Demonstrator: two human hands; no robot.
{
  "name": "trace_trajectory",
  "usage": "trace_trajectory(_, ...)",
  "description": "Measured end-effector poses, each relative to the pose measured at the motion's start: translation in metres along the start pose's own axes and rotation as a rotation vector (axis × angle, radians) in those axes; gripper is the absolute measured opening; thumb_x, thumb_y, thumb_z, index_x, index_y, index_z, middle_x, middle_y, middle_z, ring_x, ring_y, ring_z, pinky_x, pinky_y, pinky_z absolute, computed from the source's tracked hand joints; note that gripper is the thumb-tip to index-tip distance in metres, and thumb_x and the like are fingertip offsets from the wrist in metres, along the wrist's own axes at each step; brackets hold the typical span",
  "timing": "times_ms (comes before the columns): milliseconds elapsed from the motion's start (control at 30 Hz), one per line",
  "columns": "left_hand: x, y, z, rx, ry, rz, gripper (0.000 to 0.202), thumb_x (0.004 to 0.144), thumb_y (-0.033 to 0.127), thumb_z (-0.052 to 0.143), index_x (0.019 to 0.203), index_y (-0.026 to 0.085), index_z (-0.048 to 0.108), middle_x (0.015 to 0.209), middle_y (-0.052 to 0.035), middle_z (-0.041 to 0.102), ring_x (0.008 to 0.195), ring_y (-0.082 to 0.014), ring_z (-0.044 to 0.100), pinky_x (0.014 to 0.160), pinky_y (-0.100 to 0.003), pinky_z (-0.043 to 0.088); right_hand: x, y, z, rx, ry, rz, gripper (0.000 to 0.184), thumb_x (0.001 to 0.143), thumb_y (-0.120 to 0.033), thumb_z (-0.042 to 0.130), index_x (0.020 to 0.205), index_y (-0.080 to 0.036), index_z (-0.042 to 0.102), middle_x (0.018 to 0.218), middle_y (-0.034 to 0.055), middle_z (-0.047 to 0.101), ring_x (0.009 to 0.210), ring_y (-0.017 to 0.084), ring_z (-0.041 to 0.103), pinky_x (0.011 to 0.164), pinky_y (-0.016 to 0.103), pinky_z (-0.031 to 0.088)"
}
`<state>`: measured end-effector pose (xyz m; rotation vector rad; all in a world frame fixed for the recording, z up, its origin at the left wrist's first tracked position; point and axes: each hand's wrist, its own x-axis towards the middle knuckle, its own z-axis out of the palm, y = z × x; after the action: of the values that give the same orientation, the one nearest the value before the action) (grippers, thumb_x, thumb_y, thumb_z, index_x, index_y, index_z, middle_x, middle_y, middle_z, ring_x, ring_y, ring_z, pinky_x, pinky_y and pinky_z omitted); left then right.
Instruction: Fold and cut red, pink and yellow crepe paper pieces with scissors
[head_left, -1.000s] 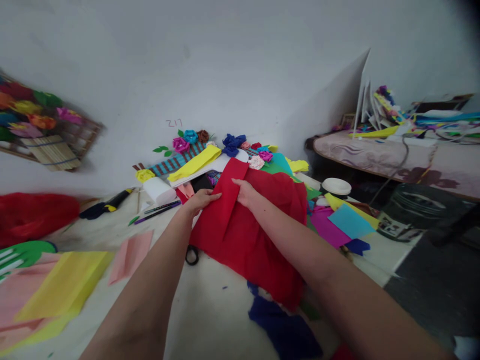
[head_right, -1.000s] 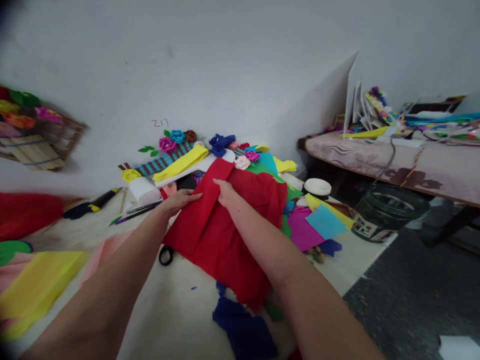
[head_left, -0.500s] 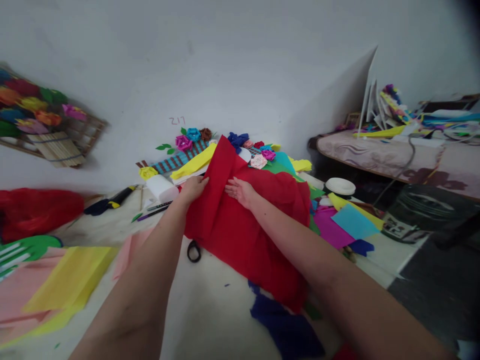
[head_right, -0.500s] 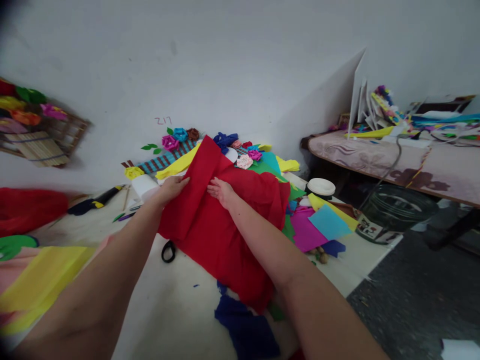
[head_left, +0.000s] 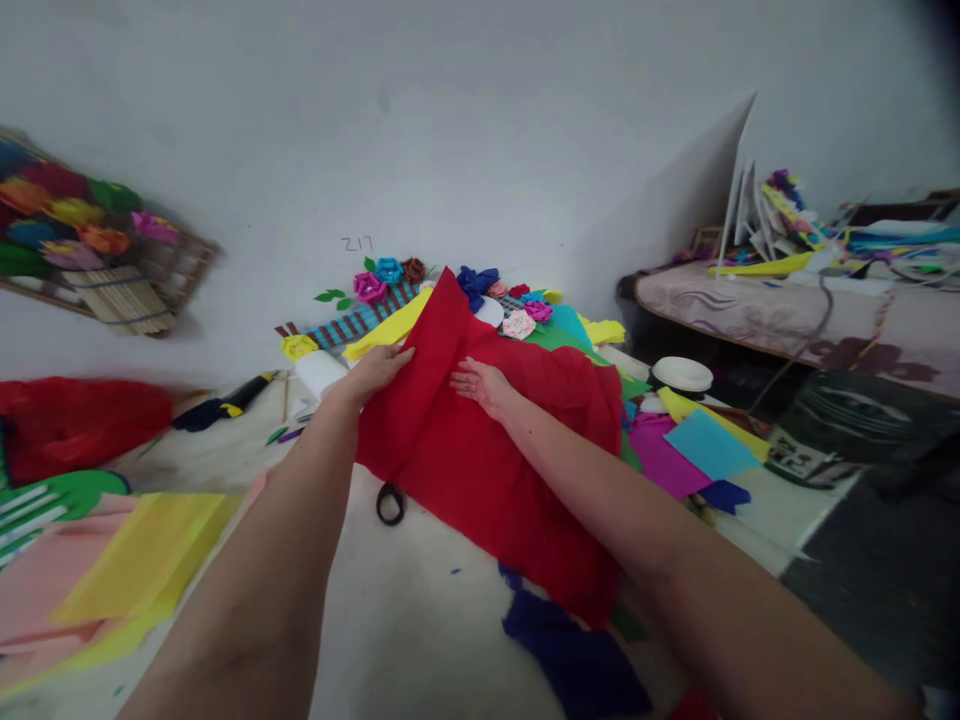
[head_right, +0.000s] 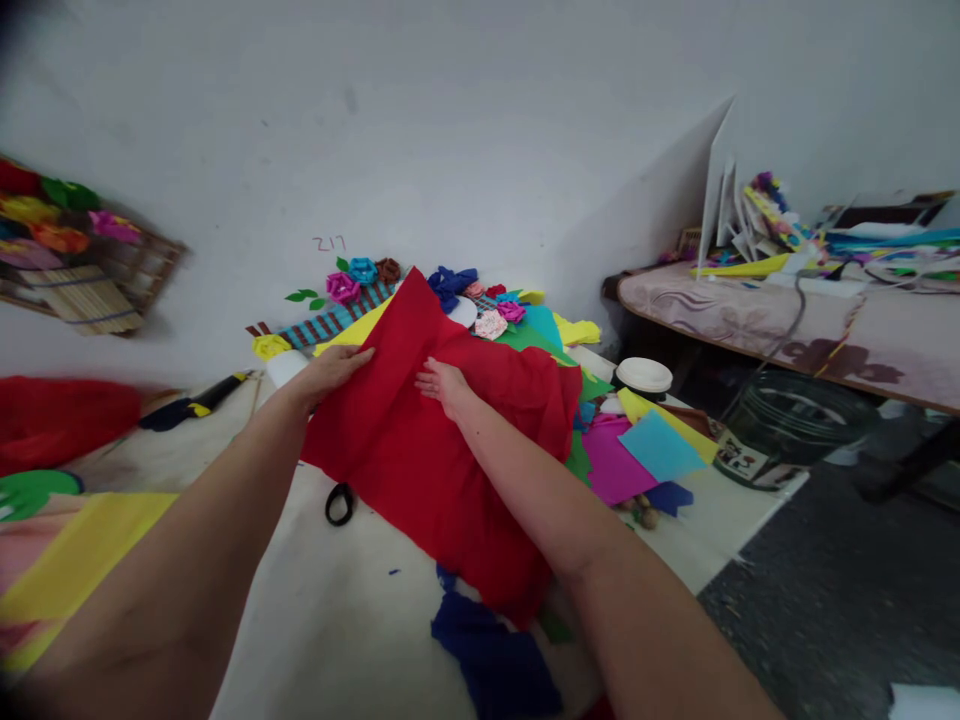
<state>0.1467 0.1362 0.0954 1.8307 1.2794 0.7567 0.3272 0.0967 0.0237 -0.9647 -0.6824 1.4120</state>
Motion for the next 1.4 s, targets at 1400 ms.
trace_trajectory(1400,0.001,0.003,0.013,0.42,-0.012,-0.05,0.036,0.057,0.013,0.05,0.089,0.016,0.066,0.076,-0.0036,0.068,0.071,-0.0183,0.064,0.059,-0.022,0.048,0.011,0.006,0.008,-0.564,0.186,-0.299,0.039,0.082,-0.021,0.051,0.121,-0.016,0.047,0.08,0.0047,0.064,0.06,0.01,0.06,0.052,0.02,0.047)
